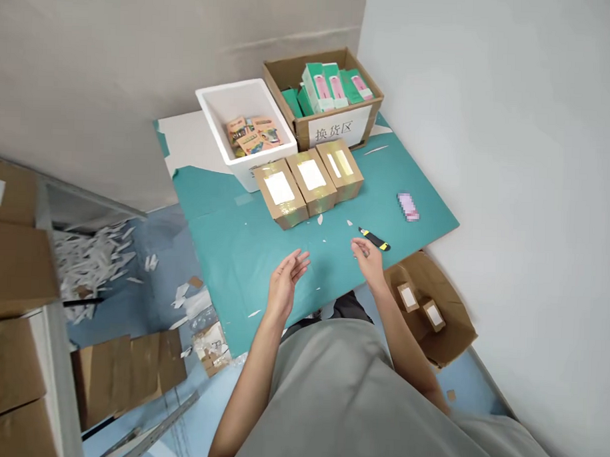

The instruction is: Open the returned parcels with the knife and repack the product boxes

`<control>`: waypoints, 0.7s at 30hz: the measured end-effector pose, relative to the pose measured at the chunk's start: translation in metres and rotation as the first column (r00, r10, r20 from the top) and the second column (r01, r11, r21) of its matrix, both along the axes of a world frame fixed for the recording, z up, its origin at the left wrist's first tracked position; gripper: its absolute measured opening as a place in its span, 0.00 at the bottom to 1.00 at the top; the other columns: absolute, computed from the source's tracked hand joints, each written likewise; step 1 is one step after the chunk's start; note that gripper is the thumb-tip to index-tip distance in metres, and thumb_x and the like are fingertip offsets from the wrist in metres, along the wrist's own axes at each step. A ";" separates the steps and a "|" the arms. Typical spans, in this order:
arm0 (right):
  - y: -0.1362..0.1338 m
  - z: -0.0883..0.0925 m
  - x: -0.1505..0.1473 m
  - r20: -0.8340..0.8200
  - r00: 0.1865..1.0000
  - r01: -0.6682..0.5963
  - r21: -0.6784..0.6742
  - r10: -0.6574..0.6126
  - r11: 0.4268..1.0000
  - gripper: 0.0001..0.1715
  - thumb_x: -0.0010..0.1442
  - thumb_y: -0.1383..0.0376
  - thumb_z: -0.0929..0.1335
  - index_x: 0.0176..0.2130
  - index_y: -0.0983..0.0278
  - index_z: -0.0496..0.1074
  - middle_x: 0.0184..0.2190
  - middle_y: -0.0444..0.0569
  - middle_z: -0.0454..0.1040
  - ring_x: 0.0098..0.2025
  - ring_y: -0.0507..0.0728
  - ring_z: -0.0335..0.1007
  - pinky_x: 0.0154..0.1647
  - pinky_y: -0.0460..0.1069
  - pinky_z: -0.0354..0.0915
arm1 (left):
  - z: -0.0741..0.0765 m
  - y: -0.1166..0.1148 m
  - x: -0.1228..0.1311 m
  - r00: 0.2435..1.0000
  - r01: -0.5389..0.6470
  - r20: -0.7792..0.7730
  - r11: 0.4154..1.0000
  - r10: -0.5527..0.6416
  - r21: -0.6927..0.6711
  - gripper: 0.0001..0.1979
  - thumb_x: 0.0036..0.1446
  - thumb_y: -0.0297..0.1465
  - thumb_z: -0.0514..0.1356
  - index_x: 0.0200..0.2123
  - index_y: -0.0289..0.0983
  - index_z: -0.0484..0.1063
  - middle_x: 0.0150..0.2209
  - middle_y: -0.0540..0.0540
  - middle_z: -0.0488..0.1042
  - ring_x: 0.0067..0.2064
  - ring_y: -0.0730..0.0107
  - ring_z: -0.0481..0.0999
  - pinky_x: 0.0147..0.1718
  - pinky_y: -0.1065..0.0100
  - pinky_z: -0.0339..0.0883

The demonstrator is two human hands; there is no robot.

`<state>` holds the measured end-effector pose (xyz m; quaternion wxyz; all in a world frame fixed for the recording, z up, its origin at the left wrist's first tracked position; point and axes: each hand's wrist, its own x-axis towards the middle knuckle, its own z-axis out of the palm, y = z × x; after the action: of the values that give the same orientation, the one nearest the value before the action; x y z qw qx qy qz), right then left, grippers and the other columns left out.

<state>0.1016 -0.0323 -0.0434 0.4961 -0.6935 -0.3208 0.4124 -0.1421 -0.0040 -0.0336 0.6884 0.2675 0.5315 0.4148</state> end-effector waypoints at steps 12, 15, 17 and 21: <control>0.264 -0.049 0.091 0.578 0.719 -0.234 -0.323 0.387 0.917 0.62 0.69 0.36 0.73 0.83 0.67 0.57 0.86 0.71 0.45 0.88 0.76 0.36 0.84 0.71 0.47 | 0.016 0.050 0.103 0.983 -0.182 -0.025 0.983 0.182 0.008 0.30 0.63 0.51 0.73 0.61 0.38 0.82 0.64 0.32 0.85 0.63 0.47 0.86 0.72 0.43 0.71; 0.283 -0.074 0.100 0.541 0.722 -0.167 -0.468 0.431 0.868 0.74 0.65 0.34 0.76 0.86 0.72 0.46 0.87 0.77 0.32 0.89 0.79 0.28 0.84 0.73 0.43 | 0.014 0.046 0.130 0.988 -0.155 0.006 0.987 0.155 -0.034 0.33 0.62 0.53 0.74 0.62 0.38 0.83 0.65 0.32 0.84 0.63 0.44 0.86 0.71 0.42 0.71; 0.288 -0.086 0.102 0.549 0.720 -0.137 -0.487 0.424 0.862 0.78 0.65 0.35 0.76 0.86 0.75 0.41 0.86 0.80 0.29 0.89 0.80 0.26 0.85 0.73 0.42 | 0.012 0.041 0.138 0.989 -0.146 0.011 0.987 0.147 -0.070 0.34 0.61 0.53 0.75 0.62 0.39 0.83 0.65 0.32 0.84 0.63 0.43 0.86 0.71 0.42 0.72; 0.302 -0.093 0.093 0.519 0.749 -0.083 -0.542 0.411 0.836 0.82 0.61 0.41 0.80 0.85 0.80 0.38 0.86 0.84 0.27 0.88 0.85 0.26 0.84 0.76 0.46 | 0.007 0.038 0.136 0.984 -0.178 -0.034 0.977 0.175 -0.117 0.34 0.58 0.53 0.77 0.60 0.39 0.84 0.65 0.32 0.84 0.64 0.42 0.85 0.71 0.41 0.70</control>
<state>0.1947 0.2695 -0.1364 0.1113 -0.8400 -0.4424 0.2938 -0.0062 0.0342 -0.0267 0.6572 0.1825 0.5852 0.4385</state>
